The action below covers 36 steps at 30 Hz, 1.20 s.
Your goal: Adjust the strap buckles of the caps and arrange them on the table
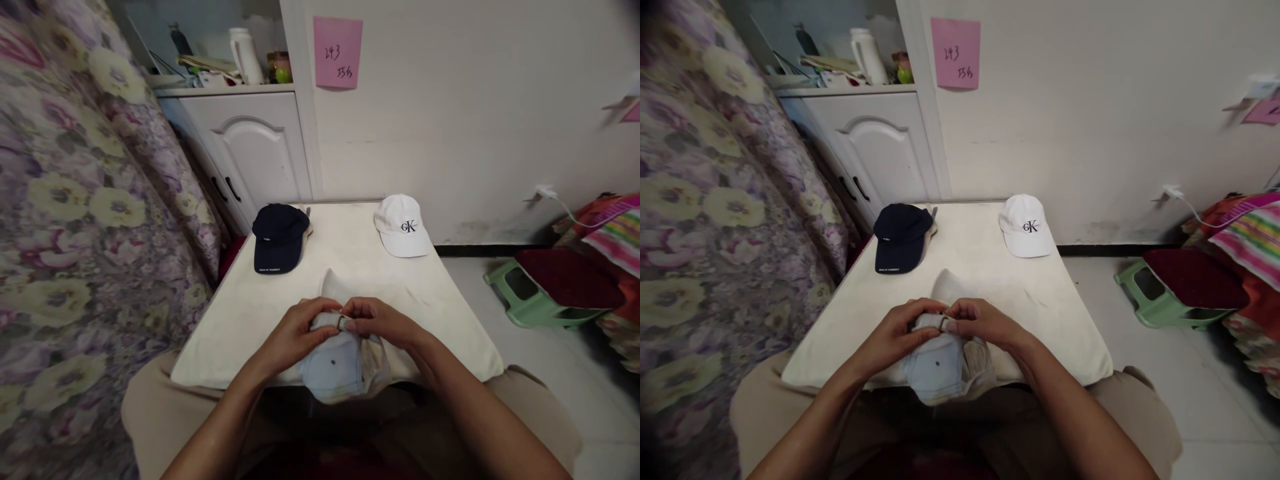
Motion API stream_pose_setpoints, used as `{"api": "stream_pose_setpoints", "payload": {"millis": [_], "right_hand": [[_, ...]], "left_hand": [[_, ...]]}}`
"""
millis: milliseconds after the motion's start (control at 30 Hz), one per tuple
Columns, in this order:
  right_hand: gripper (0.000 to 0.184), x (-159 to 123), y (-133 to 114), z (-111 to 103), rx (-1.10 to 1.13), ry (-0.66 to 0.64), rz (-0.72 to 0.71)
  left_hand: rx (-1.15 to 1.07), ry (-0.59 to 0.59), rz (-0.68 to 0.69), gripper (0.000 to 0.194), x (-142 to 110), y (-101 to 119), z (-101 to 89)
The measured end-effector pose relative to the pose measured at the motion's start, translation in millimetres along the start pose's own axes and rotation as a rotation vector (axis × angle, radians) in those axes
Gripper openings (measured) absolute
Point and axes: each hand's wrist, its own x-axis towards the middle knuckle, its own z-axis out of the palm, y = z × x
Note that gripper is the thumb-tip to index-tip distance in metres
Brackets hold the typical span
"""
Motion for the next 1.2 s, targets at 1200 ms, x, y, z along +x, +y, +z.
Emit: {"api": "stream_pose_setpoints", "payload": {"millis": [1200], "right_hand": [[0.029,-11.3,-16.6,-4.6,-0.342,-0.022,-0.016]], "left_hand": [[0.082,-0.197,-0.042,0.027,8.2,14.1,1.8]]}}
